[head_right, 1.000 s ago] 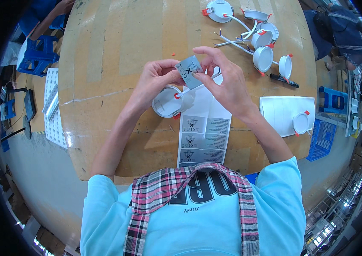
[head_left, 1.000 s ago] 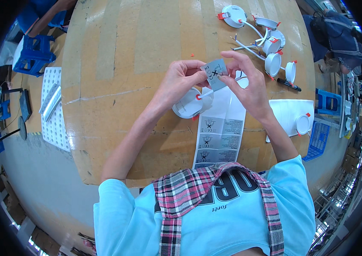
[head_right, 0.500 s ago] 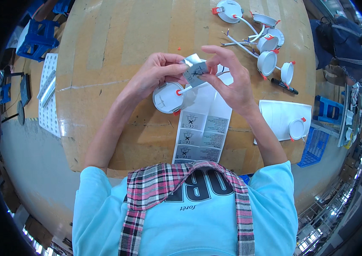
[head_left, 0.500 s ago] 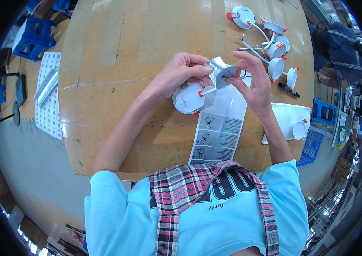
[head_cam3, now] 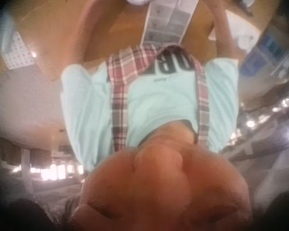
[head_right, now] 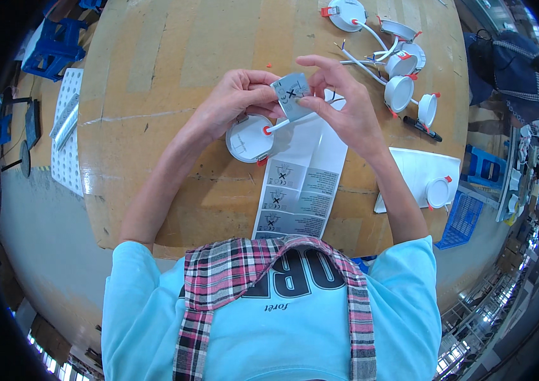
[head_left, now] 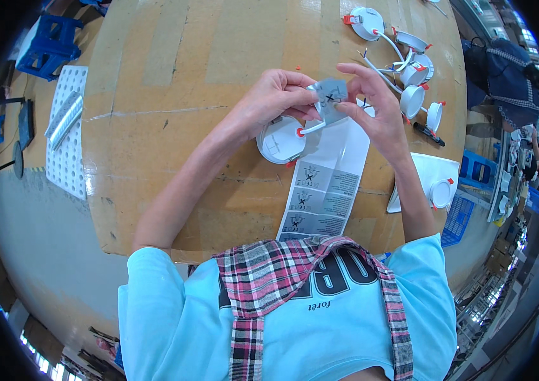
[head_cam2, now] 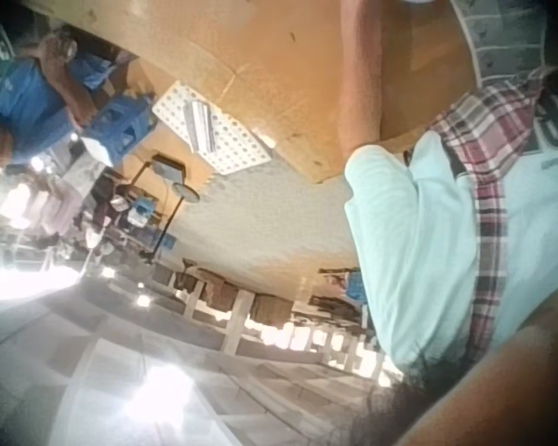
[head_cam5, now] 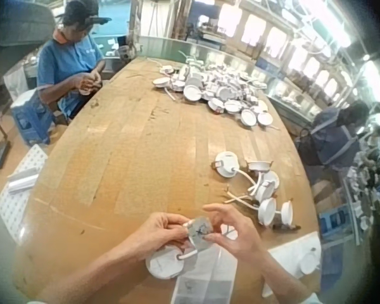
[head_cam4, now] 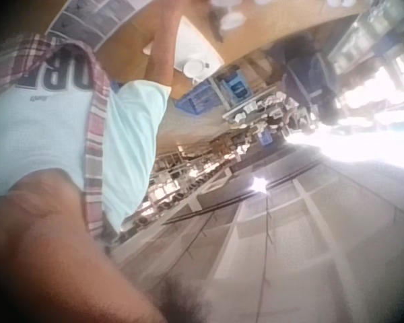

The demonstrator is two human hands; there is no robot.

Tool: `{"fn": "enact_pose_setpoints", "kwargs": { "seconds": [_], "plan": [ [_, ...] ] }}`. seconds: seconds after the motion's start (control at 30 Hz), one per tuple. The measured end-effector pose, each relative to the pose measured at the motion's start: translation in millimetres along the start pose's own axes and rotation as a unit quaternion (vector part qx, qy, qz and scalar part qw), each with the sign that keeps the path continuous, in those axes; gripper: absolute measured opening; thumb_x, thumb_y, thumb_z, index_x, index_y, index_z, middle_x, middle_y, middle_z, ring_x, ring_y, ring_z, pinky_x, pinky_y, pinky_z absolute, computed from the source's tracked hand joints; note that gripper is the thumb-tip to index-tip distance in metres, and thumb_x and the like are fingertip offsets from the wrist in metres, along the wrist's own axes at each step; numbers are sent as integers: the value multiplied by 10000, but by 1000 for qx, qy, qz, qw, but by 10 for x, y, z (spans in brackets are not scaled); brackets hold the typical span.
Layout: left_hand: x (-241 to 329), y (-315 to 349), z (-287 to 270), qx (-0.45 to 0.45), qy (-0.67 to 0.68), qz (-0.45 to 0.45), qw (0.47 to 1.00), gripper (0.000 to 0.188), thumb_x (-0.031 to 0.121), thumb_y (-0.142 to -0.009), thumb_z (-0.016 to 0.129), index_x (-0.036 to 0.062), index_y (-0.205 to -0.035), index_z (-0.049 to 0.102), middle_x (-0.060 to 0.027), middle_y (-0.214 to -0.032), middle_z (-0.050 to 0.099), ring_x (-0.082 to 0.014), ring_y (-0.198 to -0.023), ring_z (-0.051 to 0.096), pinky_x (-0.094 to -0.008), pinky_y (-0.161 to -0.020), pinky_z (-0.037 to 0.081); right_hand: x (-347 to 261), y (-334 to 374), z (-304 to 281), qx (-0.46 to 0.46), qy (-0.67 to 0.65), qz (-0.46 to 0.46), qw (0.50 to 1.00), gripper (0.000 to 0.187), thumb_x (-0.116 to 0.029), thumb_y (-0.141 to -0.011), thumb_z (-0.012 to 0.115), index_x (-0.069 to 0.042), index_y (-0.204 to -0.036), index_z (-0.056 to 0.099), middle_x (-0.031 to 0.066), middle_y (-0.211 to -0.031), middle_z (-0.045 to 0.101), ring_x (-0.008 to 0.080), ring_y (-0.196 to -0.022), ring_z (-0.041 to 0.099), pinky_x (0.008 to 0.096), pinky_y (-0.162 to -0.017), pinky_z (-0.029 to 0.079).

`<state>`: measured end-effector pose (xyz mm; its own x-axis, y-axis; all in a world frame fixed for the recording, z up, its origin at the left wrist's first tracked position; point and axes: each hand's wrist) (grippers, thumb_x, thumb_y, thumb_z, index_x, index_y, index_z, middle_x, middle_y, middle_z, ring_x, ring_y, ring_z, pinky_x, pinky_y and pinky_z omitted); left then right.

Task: The recorder is peeling labels from a sheet and applying them to small circular electronic components.

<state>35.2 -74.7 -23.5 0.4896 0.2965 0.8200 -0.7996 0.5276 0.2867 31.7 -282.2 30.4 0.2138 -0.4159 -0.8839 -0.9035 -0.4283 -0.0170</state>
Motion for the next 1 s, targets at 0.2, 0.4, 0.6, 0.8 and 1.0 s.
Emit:
{"fn": "enact_pose_setpoints", "kwargs": {
  "seconds": [0.2, 0.4, 0.6, 0.8, 1.0],
  "plan": [
    [36, -12, 29, 10, -13, -20, 1000, 267, 161, -892, 624, -45, -1062, 617, -105, -845, 685, -118, -743, 681, -224, -731, 567, 138, 27, -58, 21, -29, -96, 995, 488, -1, -781, 672, -50, -1244, 526, 10, -836, 564, 110, -793, 555, 281, -823, 456],
    [-6, -9, -22, 0, -16, -8, 1000, 256, 157, -905, 605, -40, -1068, 621, -111, -896, 683, -119, -770, 681, -221, -737, 566, 73, -79, -14, -20, -43, -24, 999, 470, -8, -783, 674, -46, -1229, 531, 7, -808, 553, 109, -762, 541, 274, -784, 464],
    [27, 10, 13, -1, -6, -10, 1000, 257, 141, -905, 595, -43, -1083, 618, -106, -922, 681, -119, -794, 678, -224, -746, 563, 114, -76, -9, -12, -16, -21, 1000, 492, -48, -772, 699, -67, -1235, 533, 4, -777, 542, 101, -723, 510, 256, -679, 432],
    [8, 7, 20, 1, -17, -15, 1000, 266, 140, -905, 597, -42, -1099, 615, -108, -928, 681, -124, -795, 680, -236, -749, 564, 91, -54, 20, -8, 6, -9, 1000, 533, -78, -743, 734, -73, -1235, 529, 4, -770, 538, 104, -687, 478, 251, -624, 417],
    [24, 11, 27, -6, -17, -19, 1000, 280, 150, -902, 611, -40, -1106, 611, -109, -936, 681, -133, -803, 682, -244, -746, 567, 108, -44, 12, -11, 0, -18, 1000, 570, -106, -716, 758, -91, -1237, 529, 9, -776, 538, 112, -684, 476, 254, -621, 419]
  ]
}}
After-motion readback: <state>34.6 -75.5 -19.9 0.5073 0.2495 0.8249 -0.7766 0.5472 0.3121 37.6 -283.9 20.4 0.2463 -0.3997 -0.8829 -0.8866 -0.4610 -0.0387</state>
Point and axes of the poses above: each hand's wrist, its own y-axis away from the middle knuckle, its own z-axis out of the palm, x = y × z
